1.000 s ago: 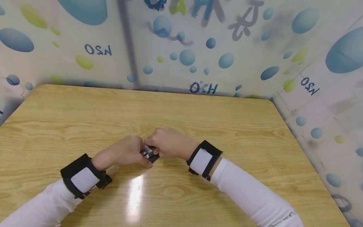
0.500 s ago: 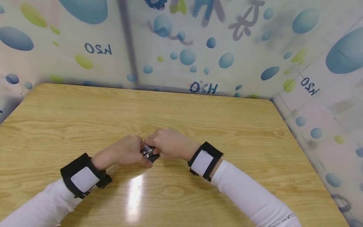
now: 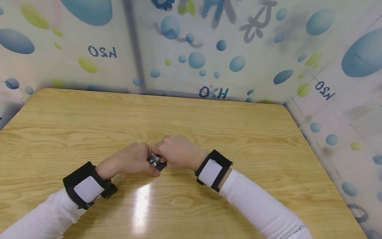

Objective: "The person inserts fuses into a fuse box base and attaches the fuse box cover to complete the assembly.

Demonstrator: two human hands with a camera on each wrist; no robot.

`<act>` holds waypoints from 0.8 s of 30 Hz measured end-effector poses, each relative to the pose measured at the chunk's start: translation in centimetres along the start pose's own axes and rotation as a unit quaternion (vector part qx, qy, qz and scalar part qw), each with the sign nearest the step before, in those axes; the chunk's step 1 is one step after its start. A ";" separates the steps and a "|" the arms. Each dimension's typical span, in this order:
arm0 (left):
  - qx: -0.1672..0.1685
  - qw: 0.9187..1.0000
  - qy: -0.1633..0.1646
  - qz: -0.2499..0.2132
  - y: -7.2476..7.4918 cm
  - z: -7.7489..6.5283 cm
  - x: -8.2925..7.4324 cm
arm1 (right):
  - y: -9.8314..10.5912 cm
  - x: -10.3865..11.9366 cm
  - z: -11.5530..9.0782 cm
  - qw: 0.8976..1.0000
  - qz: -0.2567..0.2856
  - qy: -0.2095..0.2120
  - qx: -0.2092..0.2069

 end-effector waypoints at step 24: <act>-0.018 1.000 -0.014 0.018 0.1 -0.7 0.7 | -0.6 -0.6 0.0 0.976 0.191 -0.106 0.005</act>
Point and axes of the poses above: each hand's wrist, its own z-axis towards the middle knuckle, its own y-axis out of the back of the hand, x = y × z, the point moved 1 cm from there along z, towards the middle knuckle, and after that the axes turned 5 degrees about z, right-handed, at the moved point
